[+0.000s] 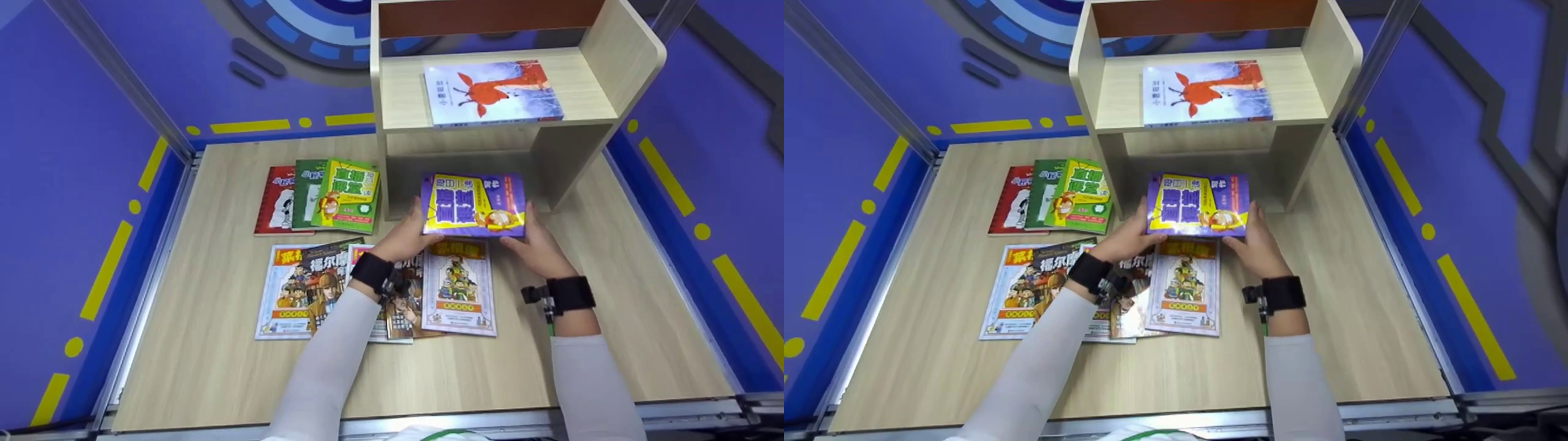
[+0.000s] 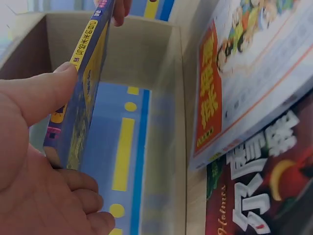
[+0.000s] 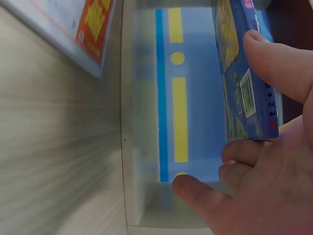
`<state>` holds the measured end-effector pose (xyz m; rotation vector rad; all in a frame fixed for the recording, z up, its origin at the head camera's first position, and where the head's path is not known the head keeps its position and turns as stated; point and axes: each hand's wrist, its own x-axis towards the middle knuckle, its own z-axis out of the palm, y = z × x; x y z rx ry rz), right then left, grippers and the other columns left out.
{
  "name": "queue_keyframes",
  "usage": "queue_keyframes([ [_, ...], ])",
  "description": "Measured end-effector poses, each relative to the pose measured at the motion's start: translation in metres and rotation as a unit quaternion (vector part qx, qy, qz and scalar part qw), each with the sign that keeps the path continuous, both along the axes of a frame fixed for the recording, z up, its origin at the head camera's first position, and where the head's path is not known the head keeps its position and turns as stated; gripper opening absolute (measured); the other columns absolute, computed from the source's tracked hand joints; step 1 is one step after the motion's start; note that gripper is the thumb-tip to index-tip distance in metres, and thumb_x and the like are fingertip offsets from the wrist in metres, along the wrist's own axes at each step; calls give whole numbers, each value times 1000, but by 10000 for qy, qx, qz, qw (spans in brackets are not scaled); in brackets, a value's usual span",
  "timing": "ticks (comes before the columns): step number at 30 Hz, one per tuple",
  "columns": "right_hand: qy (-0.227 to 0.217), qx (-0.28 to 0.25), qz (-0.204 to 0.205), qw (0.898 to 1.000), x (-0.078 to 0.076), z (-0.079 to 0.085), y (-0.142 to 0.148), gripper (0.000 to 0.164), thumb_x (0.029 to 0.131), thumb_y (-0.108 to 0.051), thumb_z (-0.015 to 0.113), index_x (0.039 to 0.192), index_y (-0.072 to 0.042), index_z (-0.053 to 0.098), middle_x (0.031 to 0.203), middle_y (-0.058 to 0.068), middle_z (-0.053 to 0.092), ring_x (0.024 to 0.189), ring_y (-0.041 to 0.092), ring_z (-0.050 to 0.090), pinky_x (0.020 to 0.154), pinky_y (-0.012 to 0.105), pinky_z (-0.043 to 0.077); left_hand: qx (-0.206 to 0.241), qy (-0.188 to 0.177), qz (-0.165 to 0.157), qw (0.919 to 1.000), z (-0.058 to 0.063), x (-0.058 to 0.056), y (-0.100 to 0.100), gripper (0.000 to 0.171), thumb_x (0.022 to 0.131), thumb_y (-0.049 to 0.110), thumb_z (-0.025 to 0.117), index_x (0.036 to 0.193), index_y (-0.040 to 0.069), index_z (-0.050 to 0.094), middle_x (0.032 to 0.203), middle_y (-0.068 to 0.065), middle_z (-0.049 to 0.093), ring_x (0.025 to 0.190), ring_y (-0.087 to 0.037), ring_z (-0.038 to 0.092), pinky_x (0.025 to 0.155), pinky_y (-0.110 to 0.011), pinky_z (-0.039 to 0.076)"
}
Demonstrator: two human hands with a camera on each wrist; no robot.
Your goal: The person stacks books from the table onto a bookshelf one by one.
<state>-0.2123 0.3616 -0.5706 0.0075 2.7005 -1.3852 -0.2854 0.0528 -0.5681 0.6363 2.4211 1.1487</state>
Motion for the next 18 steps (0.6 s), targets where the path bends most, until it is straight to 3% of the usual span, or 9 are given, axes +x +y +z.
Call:
queue_keyframes([
  [5, 61, -2, 85, 9999, -30, -7, 5, 100, 107, -19, 65, 168, -1, -12, 177, 27, -1, 165, 44, 7, 135, 55, 8, 266, 52, -24, 9996, -6, -29, 9, 96, 104, 30, 69, 170, 4, 4, 172, -23, 28, 158, -33, 38, 133, -41, 26],
  [8, 89, -57, 185, 9998, -46, -11, 7, 95, 107, -17, 64, 170, -3, -6, 176, 28, 12, 163, 45, 18, 134, 56, 15, 433, 158, -35, 9989, -11, -43, 12, 87, 105, 25, 69, 168, 3, 13, 166, -22, 40, 152, -33, 45, 130, -40, 32],
  [10, 58, -97, 232, 9997, -54, -12, 8, 92, 107, -17, 63, 170, -3, -2, 174, 29, 19, 161, 47, 23, 133, 58, 18, 512, 203, -9, 9985, -13, -51, 13, 87, 105, 25, 69, 168, 3, 14, 168, -23, 37, 153, -33, 45, 130, -41, 33],
  [15, -217, -296, 252, 9990, -71, -9, 14, 86, 108, -18, 62, 171, -6, 4, 174, 27, 21, 162, 45, 23, 134, 57, 16, 599, 198, 28, 9980, -14, -65, 19, 92, 105, 31, 68, 171, 5, 10, 179, -19, 12, 160, -32, 34, 132, -41, 28],
  [18, -416, -377, 246, 9981, -79, -8, 15, 81, 109, -20, 60, 171, -5, 9, 173, 27, 25, 161, 43, 26, 134, 57, 19, 621, 98, 64, 9980, -15, -71, 22, 92, 104, 34, 68, 170, 5, 11, 179, -20, 12, 161, -31, 32, 132, -41, 28],
])
